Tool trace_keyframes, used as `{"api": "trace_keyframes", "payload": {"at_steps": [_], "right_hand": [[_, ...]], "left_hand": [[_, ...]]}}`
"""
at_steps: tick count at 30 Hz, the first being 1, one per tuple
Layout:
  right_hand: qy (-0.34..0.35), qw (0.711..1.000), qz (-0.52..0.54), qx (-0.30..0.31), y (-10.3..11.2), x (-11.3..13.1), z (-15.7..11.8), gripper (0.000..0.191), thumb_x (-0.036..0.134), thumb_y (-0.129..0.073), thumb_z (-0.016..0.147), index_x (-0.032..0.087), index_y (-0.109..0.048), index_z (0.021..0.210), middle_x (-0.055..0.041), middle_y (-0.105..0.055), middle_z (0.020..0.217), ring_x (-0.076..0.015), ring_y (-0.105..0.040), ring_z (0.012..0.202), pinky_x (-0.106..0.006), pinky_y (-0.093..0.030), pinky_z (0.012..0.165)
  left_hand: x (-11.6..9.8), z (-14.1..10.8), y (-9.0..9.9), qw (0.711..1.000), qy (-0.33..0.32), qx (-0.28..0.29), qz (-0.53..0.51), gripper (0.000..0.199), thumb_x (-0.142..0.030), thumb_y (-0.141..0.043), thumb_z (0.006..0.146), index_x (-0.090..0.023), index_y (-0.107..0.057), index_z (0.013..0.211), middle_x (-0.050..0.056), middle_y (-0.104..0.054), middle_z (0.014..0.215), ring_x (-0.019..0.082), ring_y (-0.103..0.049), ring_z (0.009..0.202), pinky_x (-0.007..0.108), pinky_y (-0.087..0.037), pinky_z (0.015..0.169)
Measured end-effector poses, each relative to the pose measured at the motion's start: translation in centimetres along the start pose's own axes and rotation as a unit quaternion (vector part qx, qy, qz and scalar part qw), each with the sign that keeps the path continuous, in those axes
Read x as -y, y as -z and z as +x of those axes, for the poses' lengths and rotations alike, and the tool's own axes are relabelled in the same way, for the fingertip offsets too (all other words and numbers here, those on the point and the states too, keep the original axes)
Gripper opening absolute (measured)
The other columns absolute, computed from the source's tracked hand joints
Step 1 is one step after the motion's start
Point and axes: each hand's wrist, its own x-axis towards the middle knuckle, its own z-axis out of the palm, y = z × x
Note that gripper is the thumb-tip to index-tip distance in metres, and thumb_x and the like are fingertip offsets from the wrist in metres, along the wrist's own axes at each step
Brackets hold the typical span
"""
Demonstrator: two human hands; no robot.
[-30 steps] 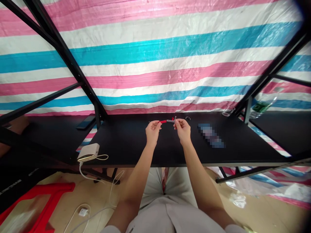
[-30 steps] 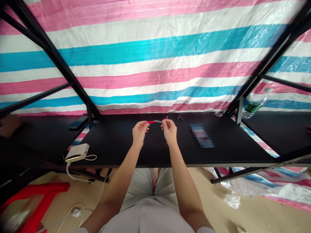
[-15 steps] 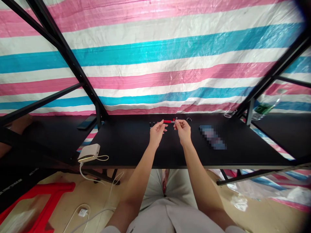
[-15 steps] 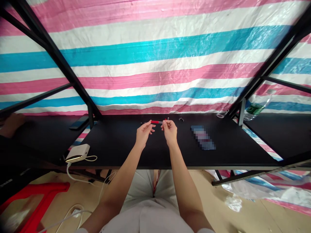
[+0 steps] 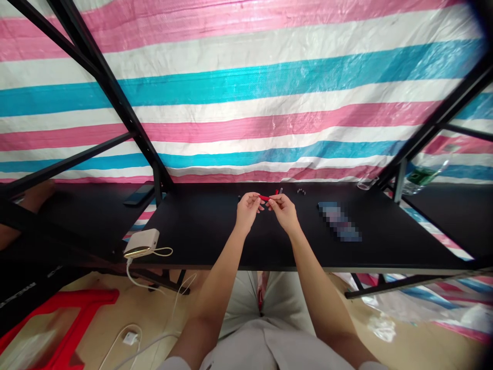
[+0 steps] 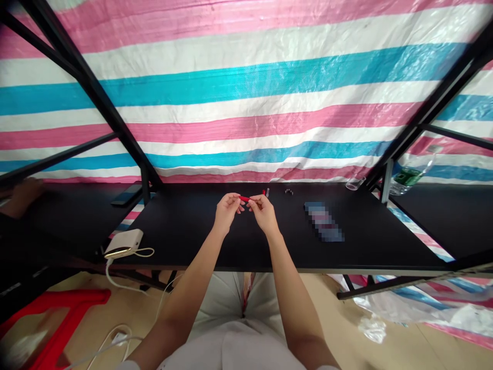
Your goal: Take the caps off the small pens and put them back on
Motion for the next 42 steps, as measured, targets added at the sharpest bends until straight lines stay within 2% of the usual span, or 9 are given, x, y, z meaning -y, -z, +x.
{"api": "trace_keyframes", "payload": {"at_steps": [6, 9, 11, 13, 17, 25, 32, 37, 42], "right_hand": [[0.022, 0.988, -0.139, 0.065, 0.4, -1.3, 0.3, 0.025, 0.042, -0.057, 0.070, 0.019, -0.057, 0.080, -0.0018, -0.062, 0.073, -0.0132, -0.056, 0.065, -0.029, -0.045, 0.065], [0.019, 0.980, -0.195, 0.035, 0.1, -2.6, 1.0, 0.022, 0.040, -0.058, 0.068, 0.019, -0.057, 0.075, -0.0009, -0.060, 0.072, -0.0128, -0.054, 0.064, -0.028, -0.043, 0.063], [-0.017, 0.973, -0.228, -0.013, 0.0, -3.7, 1.7, 0.021, 0.039, -0.060, 0.064, 0.019, -0.056, 0.071, 0.0001, -0.058, 0.066, -0.0123, -0.052, 0.059, -0.026, -0.042, 0.058], [-0.077, 0.963, -0.255, -0.039, -0.1, -5.1, 2.4, 0.020, 0.037, -0.061, 0.062, 0.018, -0.056, 0.067, 0.0015, -0.055, 0.058, -0.0122, -0.050, 0.054, -0.026, -0.041, 0.055], [-0.138, 0.948, -0.287, -0.010, -0.5, -7.4, 3.9, 0.016, 0.032, -0.061, 0.061, 0.018, -0.056, 0.066, 0.0009, -0.058, 0.062, -0.0132, -0.055, 0.060, -0.025, -0.041, 0.056], [-0.153, 0.897, -0.411, 0.051, -3.2, -10.3, 6.6, 0.009, 0.028, -0.058, 0.070, 0.020, -0.057, 0.075, -0.0014, -0.063, 0.078, -0.0145, -0.058, 0.075, -0.026, -0.039, 0.066], [-0.131, 0.873, -0.464, 0.076, -4.1, -10.8, 6.9, 0.014, 0.033, -0.056, 0.073, 0.021, -0.058, 0.079, -0.0013, -0.062, 0.081, -0.0151, -0.056, 0.080, -0.028, -0.036, 0.071], [-0.106, 0.845, -0.507, 0.136, -2.6, -9.8, 7.1, 0.023, 0.034, -0.059, 0.070, 0.021, -0.059, 0.089, -0.0041, -0.061, 0.092, -0.0182, -0.054, 0.088, -0.031, -0.036, 0.075], [-0.115, 0.820, -0.543, 0.136, 1.6, -9.2, 7.9, 0.017, 0.031, -0.051, 0.076, 0.020, -0.062, 0.084, -0.0057, -0.064, 0.087, -0.0213, -0.057, 0.087, -0.036, -0.035, 0.079]], "left_hand": [[0.5, 0.2, -0.1, 1.000, 0.010, 0.012, 0.008, 0.028, -0.032, -0.060, 0.071, -0.016, -0.057, 0.094, 0.003, -0.060, 0.074, 0.007, -0.053, 0.054, 0.021, -0.041, 0.050], [1.8, 0.2, 0.2, 1.000, 0.020, 0.012, 0.006, 0.038, -0.032, -0.059, 0.071, -0.019, -0.052, 0.107, 0.004, -0.061, 0.084, 0.008, -0.056, 0.058, 0.020, -0.042, 0.050], [3.1, 0.1, 1.0, 0.999, 0.030, -0.022, 0.010, 0.043, -0.030, -0.057, 0.072, -0.019, -0.048, 0.112, 0.005, -0.061, 0.090, 0.009, -0.057, 0.059, 0.019, -0.041, 0.048], [4.7, 0.0, 2.1, 0.995, 0.050, -0.073, 0.035, 0.038, -0.028, -0.056, 0.071, -0.018, -0.051, 0.107, 0.005, -0.061, 0.088, 0.008, -0.055, 0.056, 0.018, -0.039, 0.045], [7.1, -0.6, 4.1, 0.984, 0.090, -0.137, 0.068, 0.024, -0.024, -0.054, 0.070, -0.015, -0.056, 0.092, 0.004, -0.061, 0.077, 0.007, -0.053, 0.050, 0.018, -0.039, 0.045], [8.2, -1.4, 4.7, 0.989, 0.065, -0.105, 0.084, 0.021, -0.027, -0.054, 0.071, -0.015, -0.058, 0.088, 0.003, -0.061, 0.072, 0.007, -0.052, 0.050, 0.019, -0.041, 0.049], [8.4, -1.4, 4.9, 0.989, 0.070, -0.099, 0.081, 0.021, -0.028, -0.053, 0.072, -0.015, -0.058, 0.086, 0.003, -0.060, 0.072, 0.007, -0.051, 0.050, 0.020, -0.042, 0.049], [8.3, -1.4, 4.8, 0.990, 0.071, -0.101, 0.072, 0.021, -0.029, -0.054, 0.071, -0.015, -0.058, 0.085, 0.003, -0.060, 0.071, 0.007, -0.050, 0.049, 0.020, -0.042, 0.049], [8.3, -1.4, 4.8, 0.991, 0.066, -0.096, 0.070, 0.022, -0.031, -0.054, 0.071, -0.015, -0.058, 0.085, 0.003, -0.059, 0.070, 0.007, -0.051, 0.050, 0.020, -0.042, 0.049]]}}
